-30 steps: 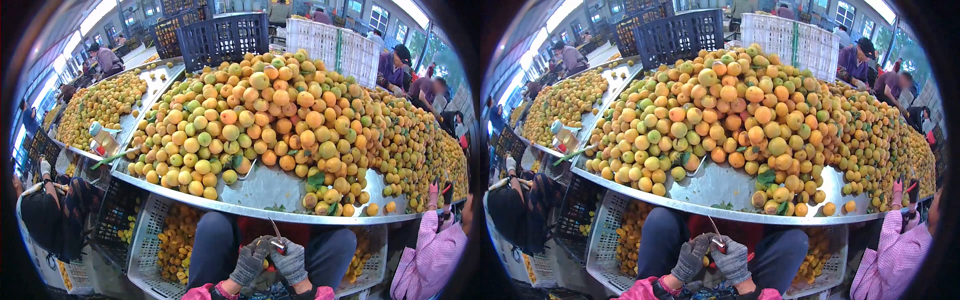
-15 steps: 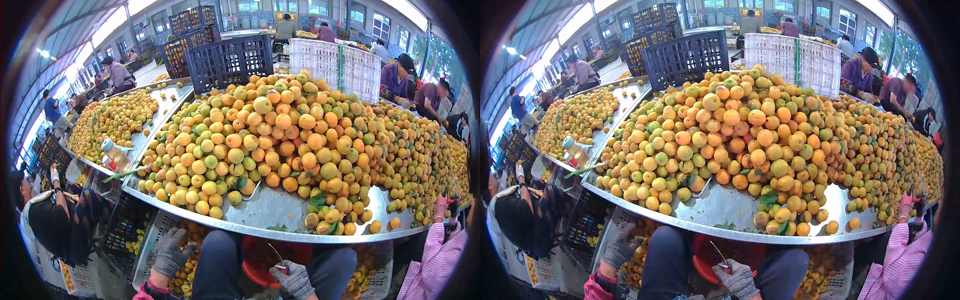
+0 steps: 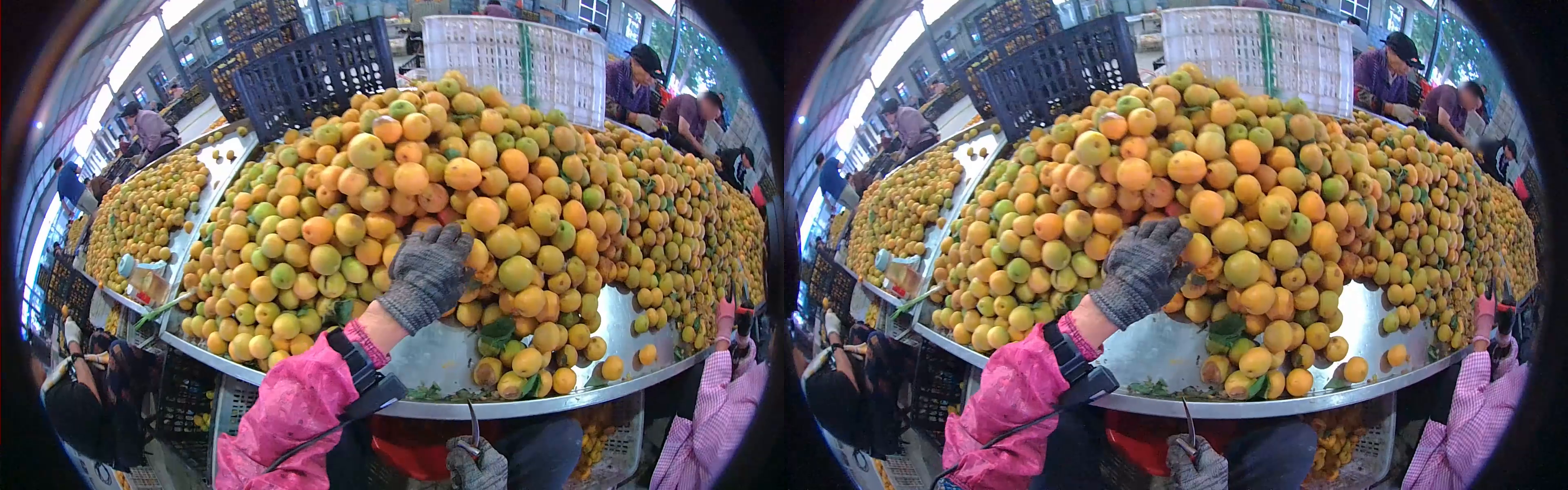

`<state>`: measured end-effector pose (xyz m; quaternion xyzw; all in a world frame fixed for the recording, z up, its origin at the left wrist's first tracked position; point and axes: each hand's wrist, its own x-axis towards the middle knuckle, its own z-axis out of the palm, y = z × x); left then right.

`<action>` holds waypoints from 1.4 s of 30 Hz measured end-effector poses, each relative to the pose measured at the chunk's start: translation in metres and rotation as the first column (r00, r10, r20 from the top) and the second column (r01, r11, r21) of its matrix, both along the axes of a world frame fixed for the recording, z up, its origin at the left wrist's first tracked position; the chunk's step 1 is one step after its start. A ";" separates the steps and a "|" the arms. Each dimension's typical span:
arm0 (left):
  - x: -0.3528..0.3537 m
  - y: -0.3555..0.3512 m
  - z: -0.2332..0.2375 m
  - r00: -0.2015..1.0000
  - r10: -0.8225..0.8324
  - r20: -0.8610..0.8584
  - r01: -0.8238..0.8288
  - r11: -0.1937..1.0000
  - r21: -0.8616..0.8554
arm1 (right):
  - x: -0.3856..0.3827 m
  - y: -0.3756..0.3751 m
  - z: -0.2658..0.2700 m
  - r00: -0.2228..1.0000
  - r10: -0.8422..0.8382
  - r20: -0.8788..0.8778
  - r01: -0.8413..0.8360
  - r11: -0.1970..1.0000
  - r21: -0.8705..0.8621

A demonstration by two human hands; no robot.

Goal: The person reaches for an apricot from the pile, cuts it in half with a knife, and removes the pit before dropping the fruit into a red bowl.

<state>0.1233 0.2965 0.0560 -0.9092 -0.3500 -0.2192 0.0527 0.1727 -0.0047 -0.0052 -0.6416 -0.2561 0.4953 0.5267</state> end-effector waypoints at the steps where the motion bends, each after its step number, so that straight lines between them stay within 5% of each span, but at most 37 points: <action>1: 0.009 0.006 -0.009 1.000 -0.010 -0.017 0.010 0.999 -0.031 | 0.002 0.001 -0.001 1.000 -0.011 -0.002 0.011 1.000 -0.013; 4: 0.028 0.004 -0.022 0.986 0.104 0.132 -0.072 0.972 -0.225 | 0.006 0.003 0.006 1.000 -0.004 -0.007 0.004 1.000 -0.017; 12: 0.007 -0.022 -0.032 0.931 0.083 0.355 0.007 0.969 -0.245 | 0.003 0.005 0.017 0.990 0.005 -0.138 -0.009 1.000 -0.028; 14: -0.009 -0.033 -0.031 0.892 0.099 0.441 0.052 0.947 -0.318 | 0.007 0.001 0.020 0.995 -0.001 -0.099 0.004 0.999 0.032; 16: -0.030 -0.041 -0.037 0.713 0.167 0.681 0.110 0.932 -0.345 | 0.012 -0.004 0.020 0.998 -0.016 -0.057 0.021 0.996 0.091; 17: -0.042 -0.046 -0.041 0.712 0.162 0.683 0.114 0.933 -0.340 | 0.014 -0.005 0.019 0.995 -0.008 -0.095 0.015 0.996 0.083; 18: -0.056 -0.052 -0.047 0.677 0.275 0.683 0.228 0.803 -0.550 | 0.014 -0.006 0.018 0.991 0.000 -0.135 0.010 0.997 0.076; 19: -0.064 -0.062 -0.044 0.655 0.387 0.649 0.341 0.615 -0.711 | 0.014 -0.007 0.017 0.988 -0.009 -0.151 0.025 0.994 0.107; 20: -0.072 -0.081 -0.042 0.489 0.570 0.660 0.580 0.353 -0.734 | 0.012 -0.007 0.020 0.988 -0.011 -0.151 0.028 0.994 0.109; 32: -0.092 -0.206 -0.042 0.226 0.785 0.576 0.859 0.119 -0.498 | 0.024 -0.008 0.045 0.975 0.014 -0.222 -0.016 1.000 -0.006; 34: -0.088 -0.219 -0.054 0.237 0.772 0.590 0.863 0.112 -0.493 | 0.005 -0.010 0.033 0.997 0.077 0.012 -0.078 0.991 0.113; 36: -0.085 -0.236 -0.057 0.266 0.791 0.551 0.772 0.167 -0.613 | -0.007 -0.011 0.031 0.994 0.107 0.013 -0.108 0.992 0.072; 38: -0.088 -0.244 -0.078 0.350 0.737 0.578 0.718 0.185 -0.671 | -0.013 -0.011 0.030 0.957 0.173 0.235 -0.179 0.984 0.006; 40: -0.082 -0.251 -0.050 0.169 0.838 0.519 0.875 0.115 -0.471 | -0.014 -0.015 0.030 0.963 0.164 0.212 -0.167 0.986 -0.005; 42: -0.085 -0.255 -0.045 0.209 0.833 0.513 0.861 0.092 -0.501 | -0.012 -0.020 0.031 0.940 0.161 0.302 -0.179 0.983 0.033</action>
